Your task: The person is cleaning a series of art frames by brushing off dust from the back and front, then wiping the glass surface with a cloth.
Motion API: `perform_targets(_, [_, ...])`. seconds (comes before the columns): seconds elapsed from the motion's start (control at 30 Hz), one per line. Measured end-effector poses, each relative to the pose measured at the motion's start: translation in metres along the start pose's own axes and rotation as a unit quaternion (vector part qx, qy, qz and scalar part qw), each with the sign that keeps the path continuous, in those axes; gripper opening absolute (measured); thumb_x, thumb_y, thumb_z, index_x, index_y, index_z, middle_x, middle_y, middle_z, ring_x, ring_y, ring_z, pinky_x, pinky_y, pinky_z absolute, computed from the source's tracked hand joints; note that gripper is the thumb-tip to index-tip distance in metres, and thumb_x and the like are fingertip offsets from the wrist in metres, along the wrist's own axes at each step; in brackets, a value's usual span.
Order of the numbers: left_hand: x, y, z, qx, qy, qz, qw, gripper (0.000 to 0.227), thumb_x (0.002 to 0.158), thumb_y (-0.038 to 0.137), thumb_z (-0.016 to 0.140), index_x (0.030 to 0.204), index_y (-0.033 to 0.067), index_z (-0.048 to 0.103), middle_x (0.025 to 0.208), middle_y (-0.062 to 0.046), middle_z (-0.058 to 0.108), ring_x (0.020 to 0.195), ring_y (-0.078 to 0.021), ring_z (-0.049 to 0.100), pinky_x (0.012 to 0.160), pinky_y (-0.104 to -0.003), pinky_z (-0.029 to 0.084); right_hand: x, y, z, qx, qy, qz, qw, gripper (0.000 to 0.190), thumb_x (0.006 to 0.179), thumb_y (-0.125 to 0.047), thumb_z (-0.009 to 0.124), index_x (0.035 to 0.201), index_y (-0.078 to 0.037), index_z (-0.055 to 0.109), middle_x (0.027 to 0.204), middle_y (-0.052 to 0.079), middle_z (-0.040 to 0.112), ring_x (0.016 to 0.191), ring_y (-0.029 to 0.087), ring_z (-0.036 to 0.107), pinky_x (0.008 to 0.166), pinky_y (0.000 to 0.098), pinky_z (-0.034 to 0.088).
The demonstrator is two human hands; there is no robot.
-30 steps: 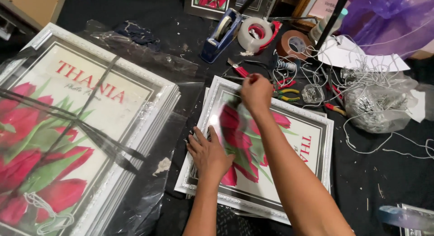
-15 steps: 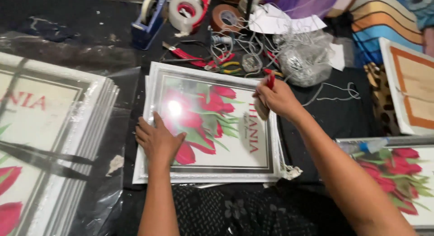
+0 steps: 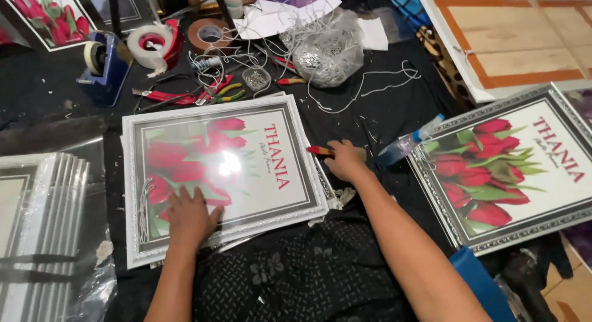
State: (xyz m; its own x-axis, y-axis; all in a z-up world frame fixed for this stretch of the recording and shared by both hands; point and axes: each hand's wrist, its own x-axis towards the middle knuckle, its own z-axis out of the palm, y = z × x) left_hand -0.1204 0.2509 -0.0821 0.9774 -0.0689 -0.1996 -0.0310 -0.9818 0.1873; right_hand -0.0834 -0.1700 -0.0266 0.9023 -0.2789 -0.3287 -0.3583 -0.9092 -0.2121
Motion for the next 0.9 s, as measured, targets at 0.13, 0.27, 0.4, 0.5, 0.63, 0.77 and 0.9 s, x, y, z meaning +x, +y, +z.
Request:
perform_targets(0.13, [-0.014,0.072,0.017,-0.084,-0.002,0.145,0.986,0.045,0.093,0.051,0.066,0.12,0.0154,0.075,0.13,-0.014,0.069,0.119,-0.0376,0.068,0.093,-0.05,0.057,-0.03,-0.032,-0.04,0.211,0.027,-0.044,0.976,0.056,0.098,-0.02,0.062,0.149,0.002,0.053,0.154,0.038,0.04,0.142,0.052,0.044,0.117,0.056,0.039])
perform_targets(0.27, [-0.029,0.181,0.057,-0.102,0.046,0.317,0.942,0.036,0.092,0.036,0.069,0.127,0.0268,0.069,0.117,-0.006,0.072,0.106,-0.0297,0.071,0.081,-0.043,0.058,-0.022,-0.026,-0.039,0.262,0.092,-0.088,0.957,0.049,0.096,-0.032,0.068,0.139,-0.01,0.065,0.143,0.021,0.056,0.133,0.038,0.058,0.108,0.0477,0.049])
perform_targets(0.4, [-0.025,0.254,0.076,-0.013,0.093,0.439,0.893,0.033,0.097,0.024,0.059,0.129,0.0257,0.065,0.125,-0.006,0.067,0.105,-0.0284,0.067,0.076,-0.042,0.053,-0.037,-0.026,-0.059,0.31,0.133,-0.112,0.935,0.042,0.094,-0.03,0.069,0.129,-0.007,0.07,0.132,0.021,0.064,0.124,0.04,0.064,0.1,0.0491,0.055])
perform_targets(0.5, [-0.024,0.279,0.074,0.024,0.105,0.487,0.867,0.019,0.093,0.021,0.062,0.108,0.0212,0.074,0.116,-0.007,0.066,0.095,-0.0292,0.067,0.076,-0.041,0.054,-0.049,-0.027,-0.078,0.357,0.14,-0.113,0.917,0.036,0.095,-0.025,0.067,0.125,-0.005,0.072,0.124,0.021,0.068,0.119,0.04,0.066,0.098,0.0481,0.056])
perform_targets(0.63, [-0.003,0.289,0.117,0.001,0.062,0.518,0.853,0.018,0.094,0.014,0.063,0.103,0.0167,0.079,0.107,-0.01,0.071,0.091,-0.0282,0.07,0.076,-0.037,0.054,-0.035,-0.024,-0.081,0.378,0.177,-0.13,0.899,0.032,0.094,-0.026,0.068,0.119,-0.007,0.075,0.115,0.018,0.072,0.111,0.037,0.07,0.091,0.0445,0.059])
perform_targets(0.77, [-0.02,0.276,0.029,-0.33,0.071,0.278,0.899,0.018,0.097,0.027,0.069,0.11,0.0151,0.072,0.101,-0.01,0.068,0.095,-0.0338,0.071,0.08,-0.04,0.058,-0.023,-0.023,-0.083,0.411,0.197,-0.118,0.882,0.029,0.093,-0.033,0.068,0.113,-0.014,0.078,0.107,0.009,0.075,0.103,0.026,0.074,0.084,0.0361,0.061])
perform_targets(0.9, [-0.018,0.215,0.047,-0.219,0.027,0.222,0.95,0.024,0.091,0.036,0.073,0.112,0.0241,0.075,0.093,-0.003,0.069,0.085,-0.0284,0.072,0.073,-0.039,0.059,-0.03,-0.035,-0.096,0.447,0.199,-0.117,0.864,0.028,0.092,-0.032,0.066,0.108,-0.013,0.078,0.093,0.01,0.076,0.093,0.03,0.076,0.078,0.0384,0.062])
